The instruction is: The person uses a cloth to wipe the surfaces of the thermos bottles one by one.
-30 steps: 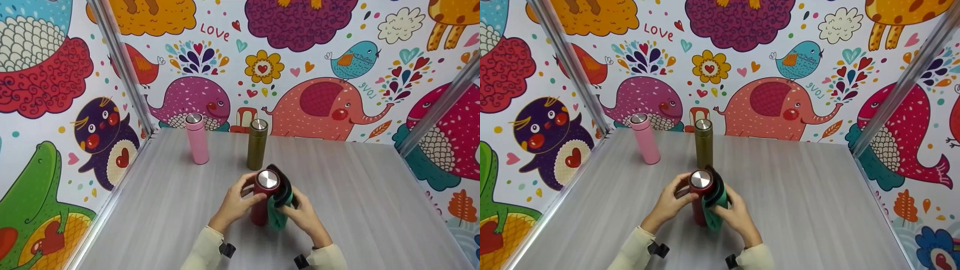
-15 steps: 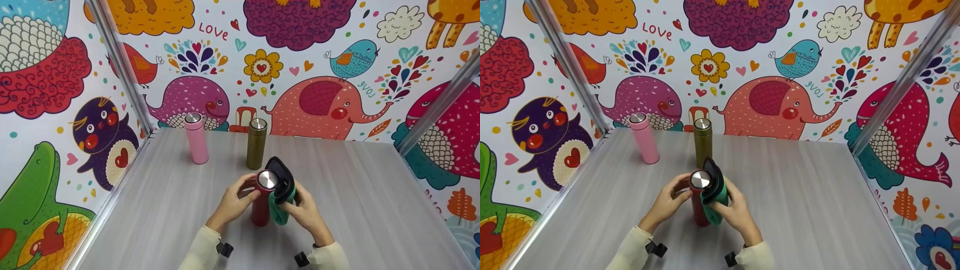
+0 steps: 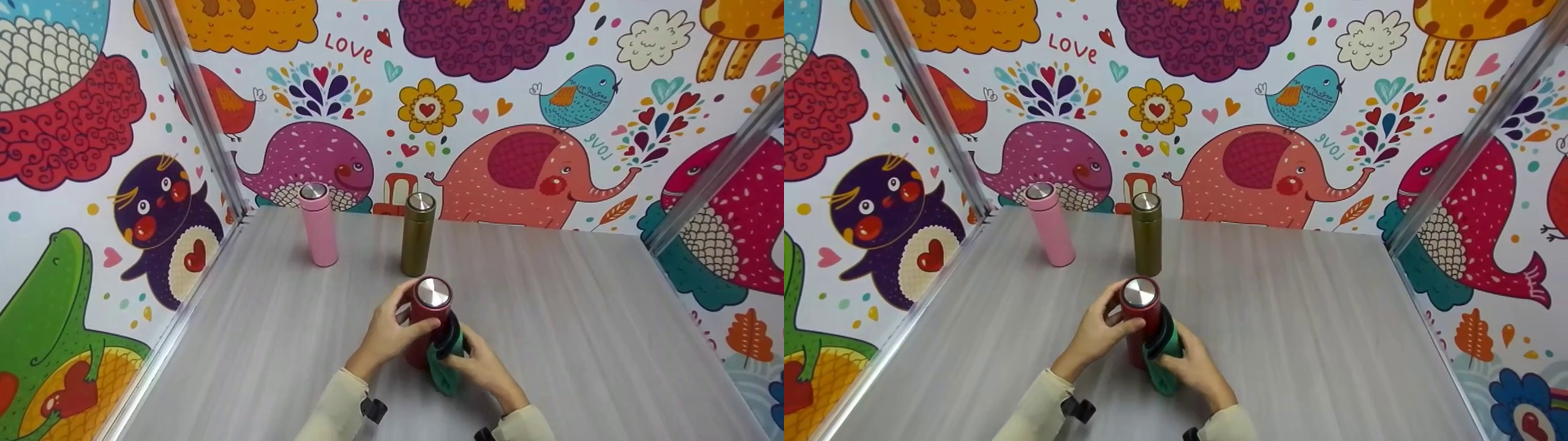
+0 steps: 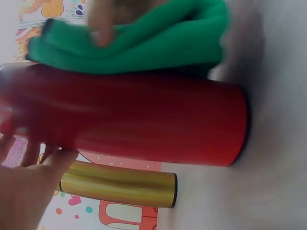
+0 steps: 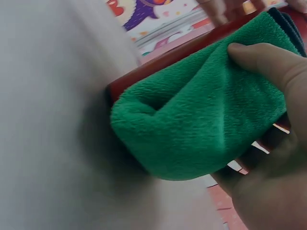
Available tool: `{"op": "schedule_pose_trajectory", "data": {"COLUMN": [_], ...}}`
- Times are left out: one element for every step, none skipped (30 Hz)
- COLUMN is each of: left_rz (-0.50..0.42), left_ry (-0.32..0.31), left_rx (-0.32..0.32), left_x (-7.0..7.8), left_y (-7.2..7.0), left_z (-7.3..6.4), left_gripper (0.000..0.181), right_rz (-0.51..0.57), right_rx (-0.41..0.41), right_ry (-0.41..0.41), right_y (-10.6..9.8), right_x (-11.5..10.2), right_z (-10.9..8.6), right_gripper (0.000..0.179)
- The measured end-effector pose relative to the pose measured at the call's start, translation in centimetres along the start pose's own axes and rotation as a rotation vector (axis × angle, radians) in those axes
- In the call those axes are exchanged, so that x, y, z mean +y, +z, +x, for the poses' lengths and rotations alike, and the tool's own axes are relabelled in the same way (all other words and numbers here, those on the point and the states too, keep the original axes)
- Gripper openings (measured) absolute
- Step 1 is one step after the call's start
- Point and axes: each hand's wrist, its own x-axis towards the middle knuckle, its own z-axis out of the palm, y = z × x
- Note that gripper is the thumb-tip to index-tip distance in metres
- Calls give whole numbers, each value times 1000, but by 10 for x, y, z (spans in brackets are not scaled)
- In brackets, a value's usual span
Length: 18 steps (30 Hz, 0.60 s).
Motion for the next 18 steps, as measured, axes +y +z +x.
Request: {"op": "schedule_pose_trajectory", "data": {"left_rz": [-11, -22, -31, -33, -31, -25, -19, -12, -4, 2, 5, 10, 11, 9, 0, -15, -28, -43], "left_ry": [1, 2, 3, 4, 9, 13, 17, 21, 24, 30, 34, 37, 40, 43, 46, 50, 50, 48], "left_rx": [3, 3, 2, 1, -3, -6, -9, -11, -13, -16, -19, -21, -22, -22, -22, -21, -20, -18], "left_x": [-1, -1, -1, -1, -2, -2, -2, -2, -3, -3, -3, -4, -5, -5, -6, -7, -8, -8], "left_y": [-1, -1, -2, -3, -4, -5, -6, -7, -8, -9, -10, -11, -12, -13, -14, -15, -16, -17], "left_z": [1, 1, 2, 2, 2, 2, 2, 2, 2, 2, 2, 2, 2, 1, 1, 1, 0, -1], "left_gripper": [72, 71, 70, 69, 68, 68, 67, 67, 66, 66, 66, 66, 66, 66, 66, 66, 65, 63], "right_rz": [0, -2, -1, 4, 6, 8, 5, 0, -6, -11, -11, -8, -3, 6, 15, 28, 39, 42], "right_rx": [-8, -12, -13, -14, -9, -2, 9, 20, 29, 41, 49, 57, 67, 73, 82, 90, 94, 99], "right_ry": [17, 38, 52, 62, 63, 54, 43, 31, 11, -8, -29, -49, -66, -86, -110, -133, -158, -184], "right_y": [1, 1, 1, 1, 1, 1, 1, 0, -1, -2, -3, -4, -5, -6, -7, -8, -9, -10], "right_x": [3, 5, 6, 7, 6, 6, 4, 2, -1, -4, -8, -12, -17, -23, -28, -34, -39, -44], "right_z": [0, 0, -1, -1, 0, 0, 1, 2, 3, 4, 5, 6, 6, 8, 9, 10, 12, 13], "right_gripper": [57, 58, 58, 58, 57, 56, 55, 53, 52, 52, 52, 52, 52, 53, 54, 54, 55, 54]}}
